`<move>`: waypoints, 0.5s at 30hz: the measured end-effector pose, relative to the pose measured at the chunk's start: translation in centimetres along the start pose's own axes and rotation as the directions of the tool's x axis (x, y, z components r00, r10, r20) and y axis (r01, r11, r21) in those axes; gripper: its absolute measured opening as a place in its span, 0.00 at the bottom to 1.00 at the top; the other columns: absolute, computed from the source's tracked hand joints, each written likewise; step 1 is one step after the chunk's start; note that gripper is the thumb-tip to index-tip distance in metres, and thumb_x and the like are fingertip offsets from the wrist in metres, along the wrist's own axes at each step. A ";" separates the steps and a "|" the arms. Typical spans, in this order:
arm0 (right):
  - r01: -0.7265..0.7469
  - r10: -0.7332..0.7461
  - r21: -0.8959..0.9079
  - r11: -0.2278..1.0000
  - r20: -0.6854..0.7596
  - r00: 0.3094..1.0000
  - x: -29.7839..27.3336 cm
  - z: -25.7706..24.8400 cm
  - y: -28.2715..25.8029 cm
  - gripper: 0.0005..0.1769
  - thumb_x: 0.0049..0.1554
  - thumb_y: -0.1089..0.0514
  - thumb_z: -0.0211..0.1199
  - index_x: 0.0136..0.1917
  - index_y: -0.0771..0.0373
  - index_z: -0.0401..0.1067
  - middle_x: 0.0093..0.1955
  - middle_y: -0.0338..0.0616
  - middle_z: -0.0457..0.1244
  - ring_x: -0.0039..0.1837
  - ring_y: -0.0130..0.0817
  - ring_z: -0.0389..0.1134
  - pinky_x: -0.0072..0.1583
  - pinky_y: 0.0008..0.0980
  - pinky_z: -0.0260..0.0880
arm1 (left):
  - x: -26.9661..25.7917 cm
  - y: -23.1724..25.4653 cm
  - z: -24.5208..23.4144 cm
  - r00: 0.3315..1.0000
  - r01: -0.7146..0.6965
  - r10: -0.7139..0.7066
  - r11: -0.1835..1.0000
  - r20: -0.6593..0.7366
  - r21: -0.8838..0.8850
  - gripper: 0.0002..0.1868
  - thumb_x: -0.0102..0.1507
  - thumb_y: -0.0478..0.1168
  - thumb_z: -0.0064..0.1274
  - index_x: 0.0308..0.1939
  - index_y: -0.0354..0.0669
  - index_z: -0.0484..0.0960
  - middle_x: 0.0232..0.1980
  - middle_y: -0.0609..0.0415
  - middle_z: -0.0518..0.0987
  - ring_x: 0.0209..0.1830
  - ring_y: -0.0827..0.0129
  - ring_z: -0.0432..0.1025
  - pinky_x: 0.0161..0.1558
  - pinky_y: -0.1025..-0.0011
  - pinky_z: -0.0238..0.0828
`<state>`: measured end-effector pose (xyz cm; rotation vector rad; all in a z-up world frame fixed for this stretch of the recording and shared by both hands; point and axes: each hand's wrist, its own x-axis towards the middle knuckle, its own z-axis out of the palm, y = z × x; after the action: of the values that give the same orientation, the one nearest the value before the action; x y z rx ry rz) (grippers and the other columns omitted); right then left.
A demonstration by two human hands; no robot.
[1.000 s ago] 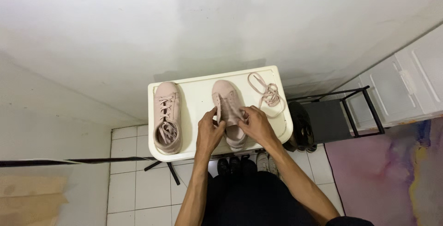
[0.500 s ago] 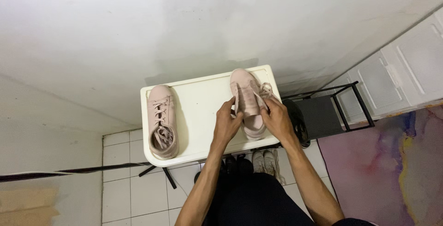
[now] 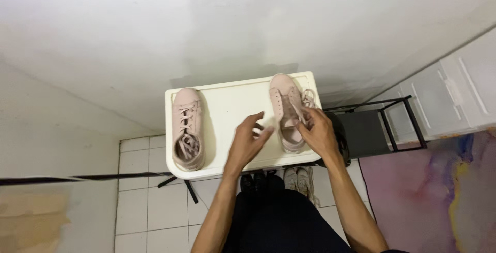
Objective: The person picks up a pair of pink sneakers from a shoe rack and places them on a white plastic bin. They then untie the laces on both shoes, pulling the laces out of the eyelets and laying them aside.
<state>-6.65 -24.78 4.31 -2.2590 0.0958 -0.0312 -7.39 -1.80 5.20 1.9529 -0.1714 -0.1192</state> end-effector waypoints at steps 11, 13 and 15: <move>-0.044 0.025 -0.175 0.984 -0.108 0.994 -1.2 0.6 -0.9 0.24 0.54 0.58 0.72 0.62 0.68 0.73 0.54 0.54 0.66 0.46 0.44 0.73 0.45 0.42 0.79 | -6.0 -5.6 -18.9 0.907 0.368 -0.238 0.848 -0.347 0.382 0.36 0.58 0.43 0.65 0.67 0.33 0.69 0.53 0.34 0.78 0.46 0.47 0.79 0.44 0.51 0.78; 0.125 -0.173 -0.198 0.972 -0.247 0.954 -1.9 1.3 -1.9 0.23 0.55 0.59 0.72 0.61 0.72 0.73 0.53 0.57 0.66 0.46 0.44 0.71 0.44 0.42 0.78 | -5.4 -6.6 -18.5 0.793 0.608 -0.571 0.759 -0.212 0.232 0.37 0.60 0.43 0.61 0.71 0.38 0.65 0.49 0.38 0.82 0.42 0.50 0.84 0.47 0.55 0.80; 0.186 -0.176 0.040 0.982 -0.188 0.966 -2.5 3.7 -3.6 0.18 0.58 0.59 0.69 0.60 0.69 0.74 0.51 0.54 0.67 0.47 0.39 0.73 0.45 0.39 0.78 | -5.5 -7.1 -18.3 0.870 0.478 -0.395 0.822 -0.294 0.311 0.26 0.59 0.40 0.59 0.61 0.36 0.77 0.46 0.37 0.84 0.42 0.50 0.81 0.48 0.55 0.77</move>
<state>-8.77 -19.44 4.79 -2.1966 -0.0143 -0.3363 -9.39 18.45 5.60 2.3447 0.4435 -0.1850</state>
